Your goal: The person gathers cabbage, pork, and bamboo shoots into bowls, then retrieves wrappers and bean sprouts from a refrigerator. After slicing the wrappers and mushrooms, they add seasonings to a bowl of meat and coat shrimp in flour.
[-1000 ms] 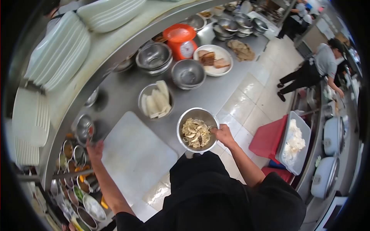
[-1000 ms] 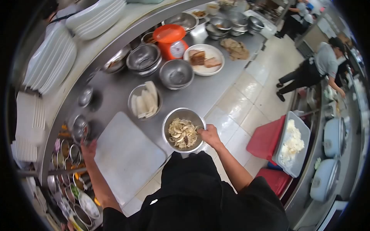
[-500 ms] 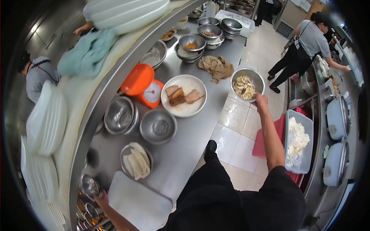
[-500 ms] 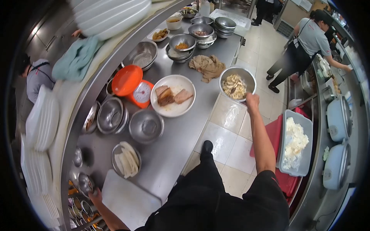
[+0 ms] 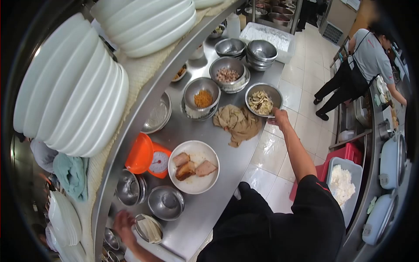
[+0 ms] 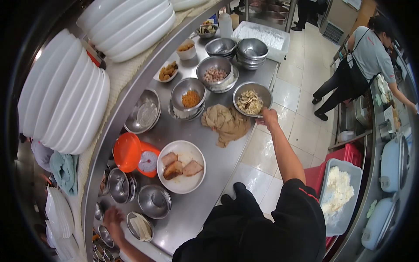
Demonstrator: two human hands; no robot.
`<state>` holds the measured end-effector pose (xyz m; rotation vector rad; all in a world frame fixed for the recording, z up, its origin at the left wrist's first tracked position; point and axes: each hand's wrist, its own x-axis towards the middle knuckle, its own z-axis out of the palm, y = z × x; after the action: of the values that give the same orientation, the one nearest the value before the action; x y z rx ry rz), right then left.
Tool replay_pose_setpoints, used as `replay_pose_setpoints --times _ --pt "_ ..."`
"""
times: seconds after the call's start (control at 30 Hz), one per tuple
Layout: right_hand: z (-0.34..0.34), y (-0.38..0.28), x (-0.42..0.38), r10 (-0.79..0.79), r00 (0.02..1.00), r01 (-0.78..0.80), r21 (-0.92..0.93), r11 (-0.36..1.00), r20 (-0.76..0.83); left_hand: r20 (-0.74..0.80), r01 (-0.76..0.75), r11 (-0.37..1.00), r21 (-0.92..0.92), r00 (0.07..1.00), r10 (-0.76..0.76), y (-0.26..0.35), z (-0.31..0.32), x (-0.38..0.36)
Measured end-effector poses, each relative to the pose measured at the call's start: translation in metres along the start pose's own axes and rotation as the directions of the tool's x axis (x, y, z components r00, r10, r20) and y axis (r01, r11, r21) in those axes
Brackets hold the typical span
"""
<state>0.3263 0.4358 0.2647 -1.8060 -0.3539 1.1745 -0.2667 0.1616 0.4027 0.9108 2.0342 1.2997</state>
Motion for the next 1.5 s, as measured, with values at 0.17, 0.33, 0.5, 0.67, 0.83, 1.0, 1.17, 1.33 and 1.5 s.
replay_pose_setpoints --times 0.17,0.33,0.5,0.67,0.83,1.0,1.17,1.33,1.5 --pt "-0.003 -0.026 0.004 -0.843 0.477 0.547 -0.667 0.506 -0.249 0.326 -0.078 0.981 -0.176 0.936 0.133 0.070 0.158 0.055" --pt "0.109 -0.171 0.044 -0.894 0.423 0.891 -0.246 0.381 0.147 0.542 0.238 0.926 -0.292 0.839 -0.044 0.130 0.317 0.148" --pt "0.263 -0.250 0.122 -0.631 0.653 0.750 -0.244 0.615 0.419 0.544 0.111 0.974 -0.199 0.839 0.016 0.128 0.430 0.275" --pt "0.389 -0.244 0.211 -0.310 0.891 0.397 -0.238 0.886 0.332 0.350 0.443 0.887 -0.133 0.858 -0.376 0.117 0.500 0.344" --pt "0.479 -0.218 0.276 -0.216 0.932 0.334 -0.459 0.823 0.291 0.503 0.674 0.689 -0.266 0.706 -0.498 0.079 0.537 0.392" --pt "0.431 -0.226 0.265 -0.174 0.791 0.548 -0.554 0.627 0.586 0.509 0.654 0.699 -0.288 0.723 -0.467 0.069 0.533 0.399" --pt "0.428 -0.243 0.258 -0.101 0.831 0.399 -0.460 0.793 0.548 0.545 0.633 0.702 -0.326 0.733 -0.407 0.063 0.524 0.401" --pt "0.394 -0.290 0.250 -0.166 0.650 0.470 -0.220 0.855 0.742 0.539 0.421 0.777 -0.469 0.833 -0.126 0.056 0.497 0.402" --pt "0.336 -0.329 0.246 -0.536 0.139 0.973 -0.013 0.232 0.832 0.434 -0.080 0.996 -0.048 0.896 0.093 0.118 0.478 0.364"
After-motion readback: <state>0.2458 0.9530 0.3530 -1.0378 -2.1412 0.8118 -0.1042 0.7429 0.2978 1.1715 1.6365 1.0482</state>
